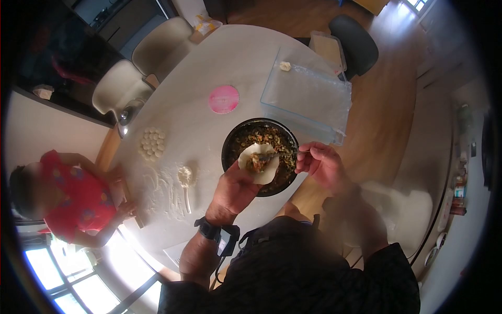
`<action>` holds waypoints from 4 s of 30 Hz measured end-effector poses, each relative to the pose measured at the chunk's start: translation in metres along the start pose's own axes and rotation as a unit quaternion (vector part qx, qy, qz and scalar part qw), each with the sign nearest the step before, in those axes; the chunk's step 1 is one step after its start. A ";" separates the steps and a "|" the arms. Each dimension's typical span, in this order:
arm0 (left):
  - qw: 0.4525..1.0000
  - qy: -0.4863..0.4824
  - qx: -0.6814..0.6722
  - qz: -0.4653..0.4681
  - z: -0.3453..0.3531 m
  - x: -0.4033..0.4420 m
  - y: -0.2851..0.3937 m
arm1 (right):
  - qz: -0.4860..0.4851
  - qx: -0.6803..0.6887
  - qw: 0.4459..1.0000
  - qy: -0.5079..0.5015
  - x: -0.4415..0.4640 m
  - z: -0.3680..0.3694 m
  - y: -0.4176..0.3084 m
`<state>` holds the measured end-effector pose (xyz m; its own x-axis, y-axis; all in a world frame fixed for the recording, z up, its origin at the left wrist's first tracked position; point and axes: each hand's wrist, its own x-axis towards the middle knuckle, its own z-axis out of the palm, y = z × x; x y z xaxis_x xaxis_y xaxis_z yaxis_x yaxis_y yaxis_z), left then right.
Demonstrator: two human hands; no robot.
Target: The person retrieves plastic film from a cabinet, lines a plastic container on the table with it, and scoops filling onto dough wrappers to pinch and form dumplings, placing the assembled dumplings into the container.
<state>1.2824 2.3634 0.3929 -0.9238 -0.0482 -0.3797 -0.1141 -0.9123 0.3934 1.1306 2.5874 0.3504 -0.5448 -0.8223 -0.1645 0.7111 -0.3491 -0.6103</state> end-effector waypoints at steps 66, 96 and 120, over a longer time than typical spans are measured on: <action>0.996 -0.076 0.013 -0.038 0.023 -0.016 -0.003 | -0.411 -0.727 0.539 -0.108 -0.008 0.070 -0.005; 0.918 -0.040 0.394 0.008 0.045 -0.022 -0.010 | -0.283 -0.573 0.768 0.034 -0.010 0.096 0.006; 0.945 0.018 0.297 0.136 0.041 -0.039 -0.003 | -0.348 -0.544 0.763 -0.013 -0.015 0.109 -0.003</action>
<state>1.3035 2.3846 0.4405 -0.9369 -0.2713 -0.2204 -0.0687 -0.4755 0.8771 1.1854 2.5521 0.4391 -0.6036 -0.6207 0.5003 -0.5443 -0.1377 -0.8275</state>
